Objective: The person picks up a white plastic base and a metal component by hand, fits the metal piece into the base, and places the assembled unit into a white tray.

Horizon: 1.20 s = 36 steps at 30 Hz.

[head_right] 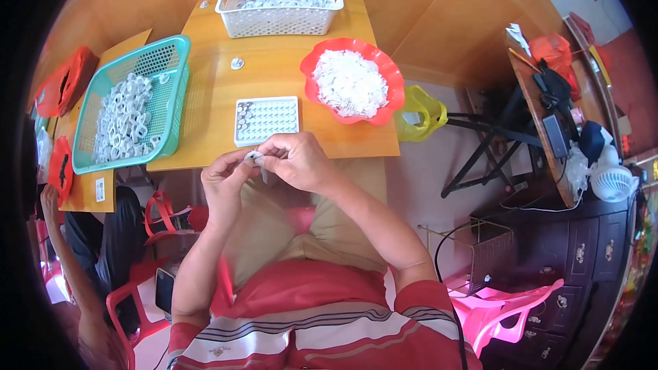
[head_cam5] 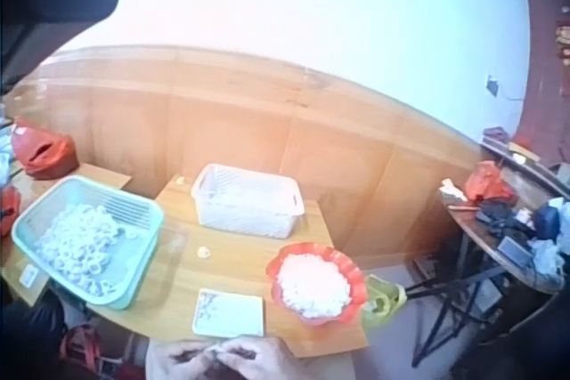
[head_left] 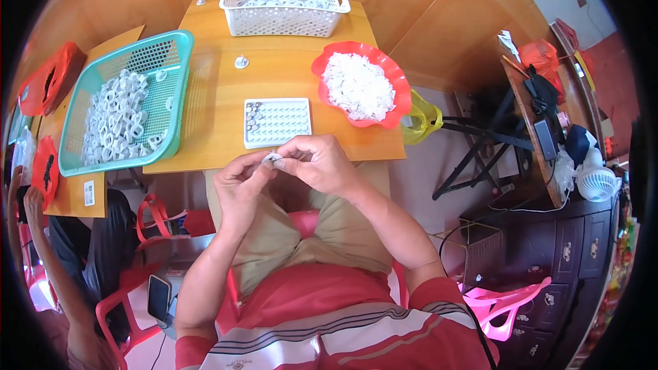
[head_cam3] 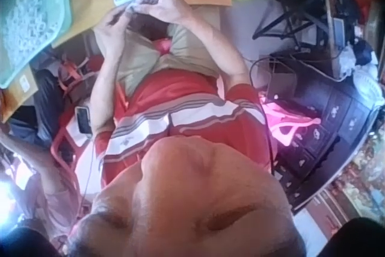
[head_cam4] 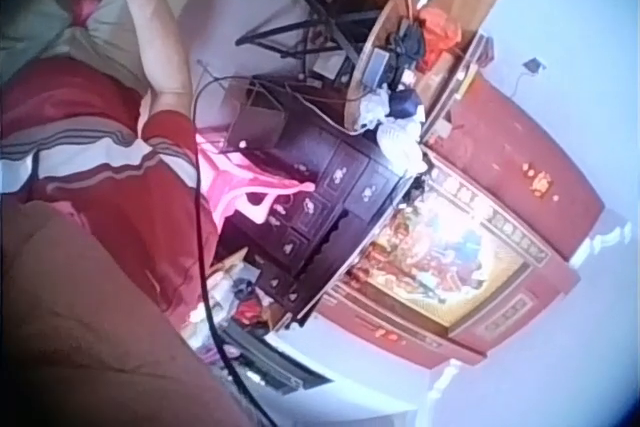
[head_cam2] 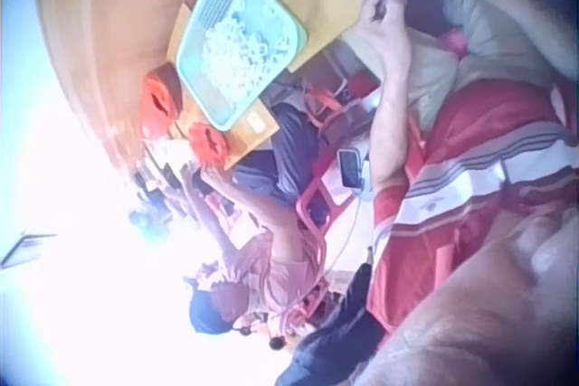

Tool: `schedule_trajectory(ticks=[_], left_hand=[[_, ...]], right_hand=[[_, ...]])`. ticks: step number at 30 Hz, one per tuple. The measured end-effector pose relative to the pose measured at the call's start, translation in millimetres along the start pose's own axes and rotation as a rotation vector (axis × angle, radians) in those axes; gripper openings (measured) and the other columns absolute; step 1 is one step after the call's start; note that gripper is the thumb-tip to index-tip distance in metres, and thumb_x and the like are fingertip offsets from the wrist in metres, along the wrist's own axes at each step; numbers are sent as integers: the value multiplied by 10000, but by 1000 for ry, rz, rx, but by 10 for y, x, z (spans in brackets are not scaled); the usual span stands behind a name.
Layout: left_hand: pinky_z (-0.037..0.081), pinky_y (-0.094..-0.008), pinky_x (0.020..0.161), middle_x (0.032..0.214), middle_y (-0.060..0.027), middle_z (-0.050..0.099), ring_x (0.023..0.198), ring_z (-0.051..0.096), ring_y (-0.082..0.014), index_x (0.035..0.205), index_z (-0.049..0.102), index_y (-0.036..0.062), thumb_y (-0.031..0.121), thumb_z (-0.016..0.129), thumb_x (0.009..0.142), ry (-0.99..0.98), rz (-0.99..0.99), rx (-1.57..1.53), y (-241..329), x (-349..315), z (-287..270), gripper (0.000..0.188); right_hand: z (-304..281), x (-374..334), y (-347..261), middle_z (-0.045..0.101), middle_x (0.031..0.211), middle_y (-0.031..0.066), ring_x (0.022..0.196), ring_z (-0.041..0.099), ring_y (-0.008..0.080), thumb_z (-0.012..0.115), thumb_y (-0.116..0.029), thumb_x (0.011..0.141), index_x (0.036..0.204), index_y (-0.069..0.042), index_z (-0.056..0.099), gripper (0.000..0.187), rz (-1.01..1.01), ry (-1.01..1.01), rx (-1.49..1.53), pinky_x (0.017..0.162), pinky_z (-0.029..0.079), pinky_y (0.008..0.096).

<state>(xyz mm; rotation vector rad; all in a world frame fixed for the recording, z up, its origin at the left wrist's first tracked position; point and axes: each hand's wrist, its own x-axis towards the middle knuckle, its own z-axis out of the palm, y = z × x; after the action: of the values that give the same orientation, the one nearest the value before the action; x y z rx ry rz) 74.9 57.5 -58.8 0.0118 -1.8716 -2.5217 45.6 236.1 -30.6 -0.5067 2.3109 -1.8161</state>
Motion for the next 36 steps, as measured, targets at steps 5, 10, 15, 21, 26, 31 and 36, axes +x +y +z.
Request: schedule_trajectory(ticks=[5, 10, 15, 21, 26, 31, 36], left_hand=[[549, -236, 727, 935, -102, 702, 796, 667, -133, 1100, 659, -44, -6, 642, 879, 66, -177, -201, 13, 80, -9, 225], [559, -244, 738, 967, -96, 693, 820, 667, -140, 1106, 643, -31, 13, 654, 884, 49, -263, -249, 19, 80, 18, 226], [558, -242, 730, 959, -92, 692, 831, 667, -144, 1087, 641, -22, 29, 668, 889, 44, -312, -195, 20, 71, 45, 206], [557, -223, 709, 927, -91, 697, 815, 669, -130, 1068, 651, -33, 45, 700, 874, 54, -323, -218, 20, 44, 91, 215], [555, -222, 707, 920, -88, 696, 807, 666, -125, 1065, 653, -33, 50, 703, 873, 52, -325, -217, 10, 26, 112, 216], [551, -217, 702, 912, -85, 696, 801, 662, -120, 1061, 656, -31, 54, 707, 871, 47, -322, -211, 33, 16, 128, 214], [561, -226, 722, 930, -89, 694, 817, 666, -128, 1067, 651, -33, 50, 697, 878, 45, -331, -222, 15, 24, 138, 212]], right_hand=[[-600, 95, -165, 717, 881, 78, 758, 650, 104, 681, -129, 867, 958, 23, 696, 178, -43, 222, -449, 692, 520, 274], [-1219, 339, -34, 687, 1031, 131, 914, 658, 319, 663, -136, 813, 1012, -12, 702, 238, 19, 197, -965, 807, 516, 383], [-1305, 423, 192, 634, 1139, 143, 1047, 614, 329, 654, -126, 821, 1087, -48, 691, 279, 178, -28, -1169, 886, 492, 437], [-1285, 486, 166, 661, 1063, 137, 994, 632, 333, 680, -131, 816, 998, -39, 717, 208, 206, -37, -1174, 854, 495, 431], [-1317, 484, 228, 684, 963, 156, 915, 652, 333, 693, -123, 798, 896, -28, 729, 141, 186, 53, -1014, 805, 504, 427], [-1384, 434, 265, 695, 901, 175, 860, 670, 319, 704, -132, 791, 852, -25, 732, 127, 130, 92, -878, 768, 515, 411], [-1428, 396, 295, 705, 846, 143, 784, 685, 239, 721, -120, 791, 858, 3, 724, 140, 164, 295, -633, 719, 522, 375]])
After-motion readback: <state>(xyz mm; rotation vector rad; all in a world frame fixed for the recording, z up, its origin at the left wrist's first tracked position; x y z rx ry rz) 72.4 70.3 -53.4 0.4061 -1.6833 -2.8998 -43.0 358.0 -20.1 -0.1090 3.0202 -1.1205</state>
